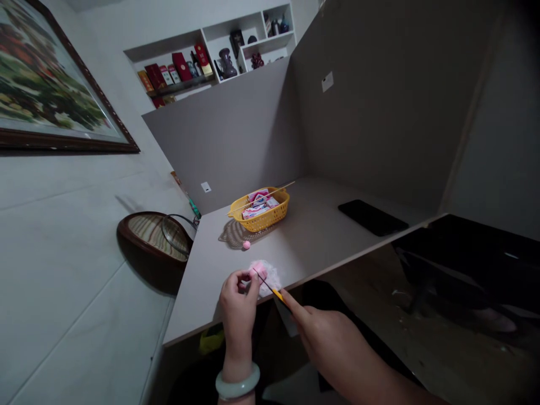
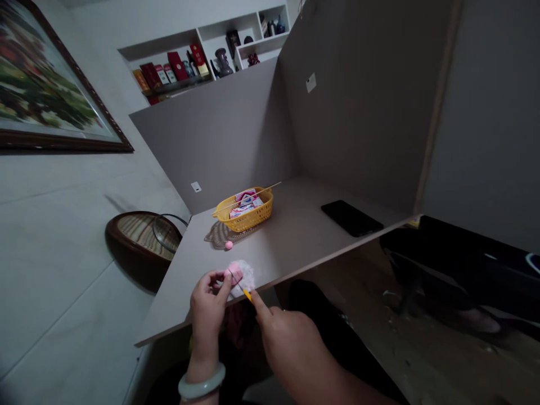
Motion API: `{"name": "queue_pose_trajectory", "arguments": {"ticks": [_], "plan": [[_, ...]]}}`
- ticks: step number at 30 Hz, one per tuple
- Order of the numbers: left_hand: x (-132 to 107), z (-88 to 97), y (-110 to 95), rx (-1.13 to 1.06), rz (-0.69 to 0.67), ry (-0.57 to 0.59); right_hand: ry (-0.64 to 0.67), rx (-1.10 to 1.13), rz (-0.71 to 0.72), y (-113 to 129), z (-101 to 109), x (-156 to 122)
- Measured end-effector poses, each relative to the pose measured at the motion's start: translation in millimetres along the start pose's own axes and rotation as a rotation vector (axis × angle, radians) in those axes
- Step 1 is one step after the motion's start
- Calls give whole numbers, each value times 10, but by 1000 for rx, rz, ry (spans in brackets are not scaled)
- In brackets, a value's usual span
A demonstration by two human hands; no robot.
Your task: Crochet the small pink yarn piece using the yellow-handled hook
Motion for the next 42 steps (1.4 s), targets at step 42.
{"name": "queue_pose_trajectory", "arguments": {"ticks": [42], "plan": [[-11,31,-25,52,-31,74,-34,-105,-34,91,-58,168]]}}
Point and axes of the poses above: each hand's wrist, its own x-axis towards the middle knuckle, its own z-axis out of the back of the hand, y = z × x, the point moved 8 cm from there along x, towards the middle knuckle, and after that the axes turned 6 degrees about x, right-handed, at the moved point
